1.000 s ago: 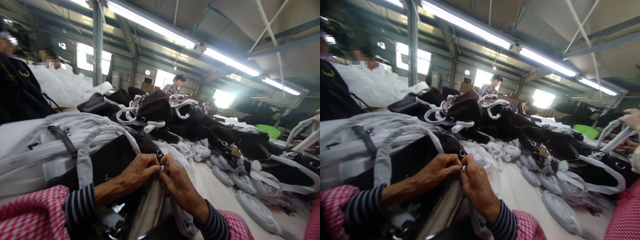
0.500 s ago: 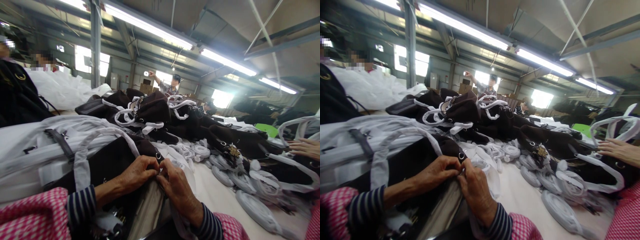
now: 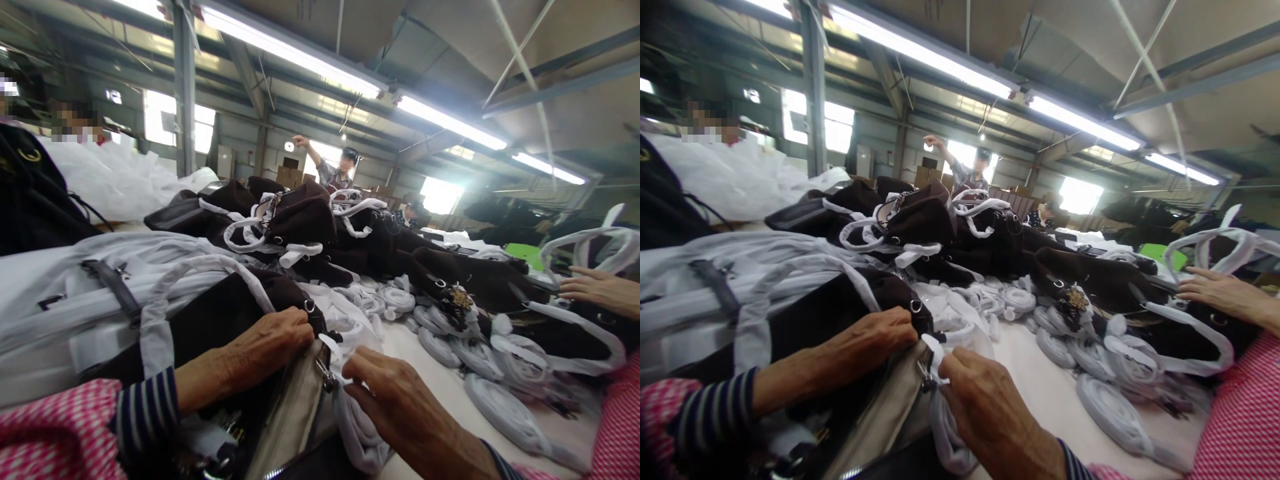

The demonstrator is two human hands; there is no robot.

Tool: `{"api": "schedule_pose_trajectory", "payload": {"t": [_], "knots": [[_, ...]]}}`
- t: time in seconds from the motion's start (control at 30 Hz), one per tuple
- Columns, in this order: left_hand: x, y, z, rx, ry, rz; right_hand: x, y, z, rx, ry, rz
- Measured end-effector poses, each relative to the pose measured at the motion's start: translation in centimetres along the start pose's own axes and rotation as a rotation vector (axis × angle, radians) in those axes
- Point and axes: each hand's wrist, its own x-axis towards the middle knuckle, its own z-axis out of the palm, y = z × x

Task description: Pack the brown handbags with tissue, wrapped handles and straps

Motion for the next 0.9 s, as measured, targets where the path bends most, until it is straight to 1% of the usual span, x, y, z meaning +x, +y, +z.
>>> {"api": "schedule_pose_trajectory", "payload": {"t": [0.1,0.13,0.2,0.3,0.37,0.43,0.5,0.63,0.7,0.77,0.9], "knots": [[-0.2,0.0,-0.1,0.015,-0.018,0.030,-1.1,1.0,0.3,-0.068,-0.041,0.018],[-0.3,0.0,-0.1,-0.010,-0.008,0.020,-1.4,1.3,0.4,-0.079,-0.039,0.027],[-0.3,-0.2,-0.1,-0.103,0.031,-0.052,-1.9,1.8,0.3,-0.073,-0.013,0.050],[-0.2,0.0,-0.2,-0.307,0.097,-0.201,-2.4,2.3,-0.3,0.014,0.080,0.105],[-0.1,0.5,-0.6,-0.437,0.141,-0.260,-2.3,2.2,-0.8,0.101,0.185,0.141],[0.0,1.3,-1.2,-0.564,0.190,-0.294,-1.6,1.9,-0.9,0.205,0.304,0.168],[0.1,2.0,-1.5,-0.721,0.225,-0.313,-0.5,1.4,-0.5,0.359,0.389,0.185],[0.4,2.3,-1.2,-1.045,0.209,-0.332,2.7,0.3,1.5,0.817,0.451,0.227],[0.6,2.2,-0.7,-1.099,0.200,-0.341,4.0,-0.2,2.3,1.018,0.456,0.231],[0.7,2.1,-0.2,-1.090,0.198,-0.357,4.8,-0.5,2.8,1.150,0.453,0.216],[0.6,2.1,0.1,-1.123,0.204,-0.361,5.4,-0.4,2.7,1.251,0.444,0.202]]}}
